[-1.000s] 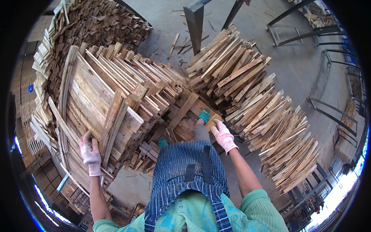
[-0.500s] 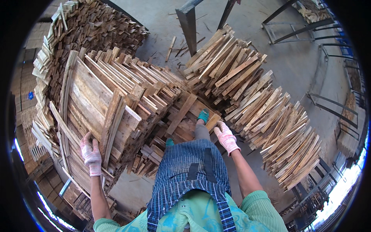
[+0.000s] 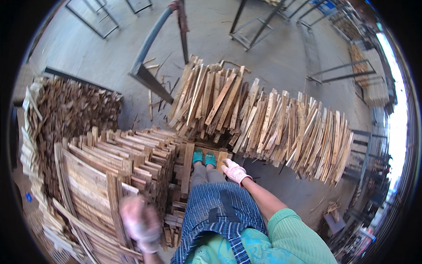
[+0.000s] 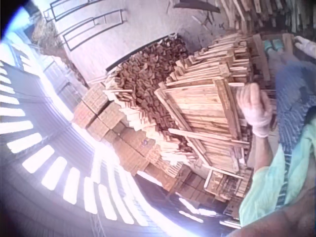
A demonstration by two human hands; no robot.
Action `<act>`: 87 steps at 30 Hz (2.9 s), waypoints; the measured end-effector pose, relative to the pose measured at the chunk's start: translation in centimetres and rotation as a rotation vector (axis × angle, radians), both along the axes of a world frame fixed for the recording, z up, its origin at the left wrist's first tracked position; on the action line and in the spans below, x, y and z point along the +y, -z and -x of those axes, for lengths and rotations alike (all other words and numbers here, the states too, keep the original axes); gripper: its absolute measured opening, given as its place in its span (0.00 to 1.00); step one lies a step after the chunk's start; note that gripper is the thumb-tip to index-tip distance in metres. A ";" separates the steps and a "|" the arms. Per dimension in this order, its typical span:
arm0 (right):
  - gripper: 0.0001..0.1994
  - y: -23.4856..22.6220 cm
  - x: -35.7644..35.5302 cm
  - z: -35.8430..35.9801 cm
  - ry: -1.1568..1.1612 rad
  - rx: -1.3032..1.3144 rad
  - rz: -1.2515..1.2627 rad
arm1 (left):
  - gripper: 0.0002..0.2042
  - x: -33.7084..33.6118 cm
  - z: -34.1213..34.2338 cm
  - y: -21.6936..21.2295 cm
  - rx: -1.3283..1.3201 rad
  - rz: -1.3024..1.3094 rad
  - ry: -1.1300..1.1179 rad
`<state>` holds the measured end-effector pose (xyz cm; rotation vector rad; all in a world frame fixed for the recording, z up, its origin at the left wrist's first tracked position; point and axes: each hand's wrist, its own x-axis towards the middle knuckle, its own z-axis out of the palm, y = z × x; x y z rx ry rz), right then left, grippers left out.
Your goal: The person lifts pieces of wood from one stack and arranges them by hand onto another stack to build a large organized structure.
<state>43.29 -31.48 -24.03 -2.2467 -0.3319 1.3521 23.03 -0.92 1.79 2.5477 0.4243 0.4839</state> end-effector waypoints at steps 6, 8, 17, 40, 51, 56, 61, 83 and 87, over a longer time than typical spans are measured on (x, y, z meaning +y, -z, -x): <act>0.28 0.6 -4.3 3.1 0.325 0.034 0.061 | 0.21 -8.4 -12.3 15.1 0.701 0.468 0.340; 0.29 1.4 -5.7 4.7 0.415 0.127 0.081 | 0.22 -9.9 -14.4 17.0 0.912 0.515 0.406; 0.30 14.9 -6.2 2.7 0.344 0.202 0.275 | 0.25 -13.6 -16.7 37.9 0.889 0.738 0.290; 0.58 52.0 0.9 -23.8 0.774 0.037 0.339 | 0.62 -14.3 -36.8 79.5 0.721 0.634 -0.242; 0.50 59.5 -2.8 -21.7 1.065 0.317 -0.301 | 0.62 -10.6 -37.1 83.6 0.856 1.084 -0.210; 0.33 57.8 -2.4 -21.8 1.029 0.332 -0.358 | 0.61 -10.8 -37.5 83.0 0.900 0.967 -0.182; 0.34 55.6 -2.1 -21.6 1.024 0.297 -0.279 | 0.59 -10.3 -36.3 82.2 0.827 1.041 -0.038; 0.34 38.8 -1.9 -14.7 1.118 0.361 -0.192 | 0.37 -11.1 -30.6 64.7 0.750 1.743 -0.346; 0.38 30.3 -4.3 -8.3 0.973 0.421 -0.201 | 0.42 -12.1 -24.2 55.2 0.843 1.854 -0.537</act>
